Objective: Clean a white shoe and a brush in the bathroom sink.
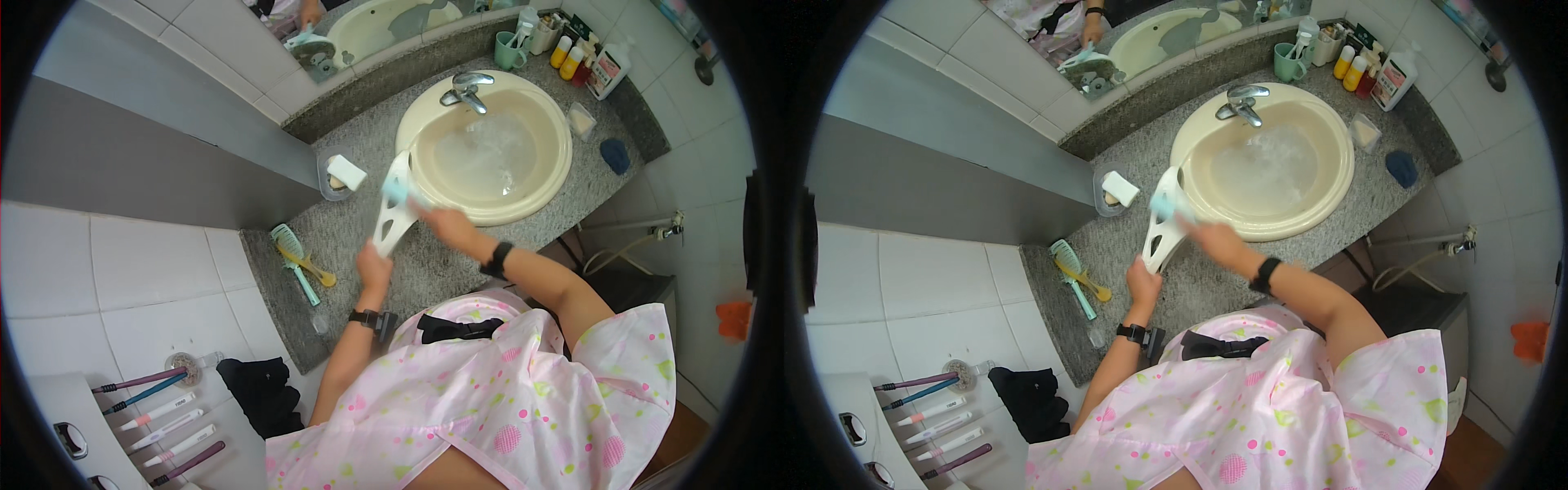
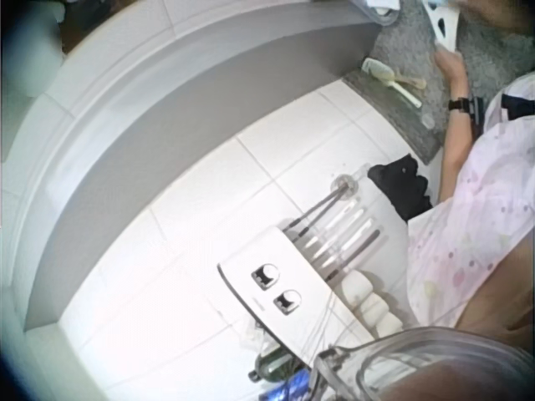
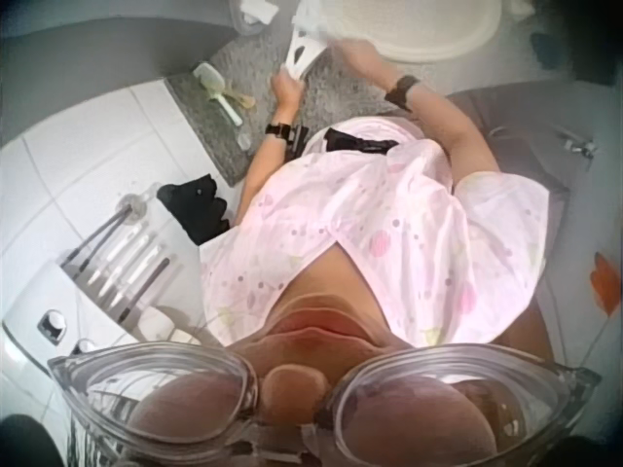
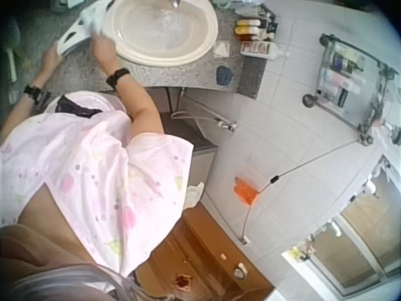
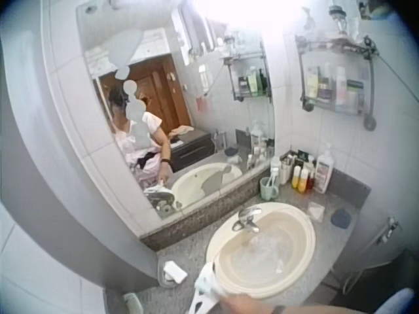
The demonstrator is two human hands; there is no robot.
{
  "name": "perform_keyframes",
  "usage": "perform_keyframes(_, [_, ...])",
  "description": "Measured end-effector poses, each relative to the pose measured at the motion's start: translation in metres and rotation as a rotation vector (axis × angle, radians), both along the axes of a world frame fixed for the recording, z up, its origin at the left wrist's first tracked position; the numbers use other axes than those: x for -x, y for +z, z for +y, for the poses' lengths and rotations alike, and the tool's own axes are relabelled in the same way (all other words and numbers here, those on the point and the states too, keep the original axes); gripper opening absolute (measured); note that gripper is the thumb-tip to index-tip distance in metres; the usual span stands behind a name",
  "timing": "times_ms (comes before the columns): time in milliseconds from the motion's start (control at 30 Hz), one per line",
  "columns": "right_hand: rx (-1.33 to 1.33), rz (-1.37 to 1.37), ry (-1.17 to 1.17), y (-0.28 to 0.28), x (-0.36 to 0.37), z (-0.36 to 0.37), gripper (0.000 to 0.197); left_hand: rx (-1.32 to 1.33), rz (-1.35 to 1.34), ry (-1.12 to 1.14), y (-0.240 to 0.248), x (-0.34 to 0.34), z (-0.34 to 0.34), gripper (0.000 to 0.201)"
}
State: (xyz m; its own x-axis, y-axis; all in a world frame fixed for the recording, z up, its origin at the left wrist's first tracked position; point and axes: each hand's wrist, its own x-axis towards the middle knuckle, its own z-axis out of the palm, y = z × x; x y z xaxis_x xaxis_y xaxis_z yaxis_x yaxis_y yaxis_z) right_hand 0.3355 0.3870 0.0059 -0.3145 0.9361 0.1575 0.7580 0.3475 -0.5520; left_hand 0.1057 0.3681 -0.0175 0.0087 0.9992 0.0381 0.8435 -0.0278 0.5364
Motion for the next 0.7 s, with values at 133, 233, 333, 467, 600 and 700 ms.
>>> perform_keyframes(133, [0.067, -0.185, 0.295, 0.003, 0.004, -0.028, 0.061, 0.044, -0.014, 0.005, -0.001, 0.000, -0.003, 0.027])
perform_keyframes(233, [0.008, 0.066, -0.048, 0.017, -0.005, 0.017, 0.061, 0.071, 0.027, 0.008, 0.003, -0.002, -0.002, 0.028])
perform_keyframes(333, [-0.001, 0.114, -0.094, 0.016, 0.002, 0.021, 0.063, 0.071, 0.061, 0.010, 0.000, -0.001, 0.001, 0.029])
perform_keyframes(467, [0.168, -0.022, 0.348, 0.004, 0.020, -0.046, 0.071, 0.036, 0.009, -0.010, -0.011, 0.004, -0.001, 0.026])
perform_keyframes(600, [0.039, -0.197, 0.182, 0.017, -0.006, -0.010, 0.067, 0.035, -0.017, -0.015, 0.000, -0.003, -0.002, 0.026])
perform_keyframes(700, [-0.081, -0.024, -0.098, 0.006, -0.012, 0.018, 0.067, 0.016, -0.002, -0.009, 0.003, -0.002, -0.001, 0.025])
